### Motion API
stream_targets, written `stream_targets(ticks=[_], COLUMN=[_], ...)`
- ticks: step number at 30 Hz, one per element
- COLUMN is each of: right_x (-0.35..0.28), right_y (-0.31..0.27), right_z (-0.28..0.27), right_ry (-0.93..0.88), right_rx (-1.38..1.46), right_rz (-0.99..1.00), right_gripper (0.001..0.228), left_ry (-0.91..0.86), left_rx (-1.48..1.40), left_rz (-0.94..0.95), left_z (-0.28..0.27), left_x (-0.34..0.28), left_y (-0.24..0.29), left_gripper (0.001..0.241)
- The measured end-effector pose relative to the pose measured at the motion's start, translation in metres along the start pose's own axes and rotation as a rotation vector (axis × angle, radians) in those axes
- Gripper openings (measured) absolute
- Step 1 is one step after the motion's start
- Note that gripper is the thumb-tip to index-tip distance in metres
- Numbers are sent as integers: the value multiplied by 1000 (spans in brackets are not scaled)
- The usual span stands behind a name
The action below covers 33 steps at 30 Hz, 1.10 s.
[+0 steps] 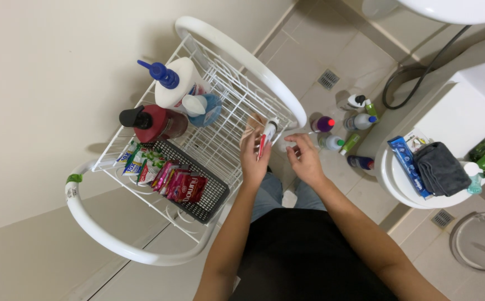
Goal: The person organizes various bathroom supplies by picking them up from the floor and placing them onto a white wire rack. They handle items such as a toothpaste tube, a blue bottle, a red pump bottle, and a white bottle with a blue cap, arranging them on the rack's shelves.
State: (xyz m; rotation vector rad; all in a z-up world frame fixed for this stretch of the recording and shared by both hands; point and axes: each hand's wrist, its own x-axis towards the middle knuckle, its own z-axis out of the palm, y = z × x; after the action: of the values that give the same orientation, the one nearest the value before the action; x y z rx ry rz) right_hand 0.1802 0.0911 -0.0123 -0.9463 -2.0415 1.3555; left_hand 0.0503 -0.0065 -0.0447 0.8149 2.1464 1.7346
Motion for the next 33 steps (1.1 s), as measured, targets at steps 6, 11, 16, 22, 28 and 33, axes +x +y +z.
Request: stream_targets(ticks=[6, 11, 16, 22, 28, 33], right_x=[0, 7, 13, 34, 67, 73], right_y=[-4, -17, -13, -24, -21, 7], right_z=[3, 13, 20, 36, 59, 78], right_ry=[-45, -79, -70, -76, -111, -69], right_rx=[-10, 3, -15, 3, -2, -23], right_rz=[-31, -47, -45, 46, 77, 98], right_gripper=[26, 26, 32, 60, 77, 72], left_ry=[140, 186, 115, 88, 28, -22], left_rx=[120, 147, 253, 258, 219, 198], left_rz=[1, 119, 225, 286, 276, 183], left_z=[-28, -25, -16, -7, -6, -8], left_x=[-8, 15, 42, 70, 75, 65], left_y=[12, 45, 57, 51, 35, 10], left_gripper=[31, 26, 17, 22, 49, 76])
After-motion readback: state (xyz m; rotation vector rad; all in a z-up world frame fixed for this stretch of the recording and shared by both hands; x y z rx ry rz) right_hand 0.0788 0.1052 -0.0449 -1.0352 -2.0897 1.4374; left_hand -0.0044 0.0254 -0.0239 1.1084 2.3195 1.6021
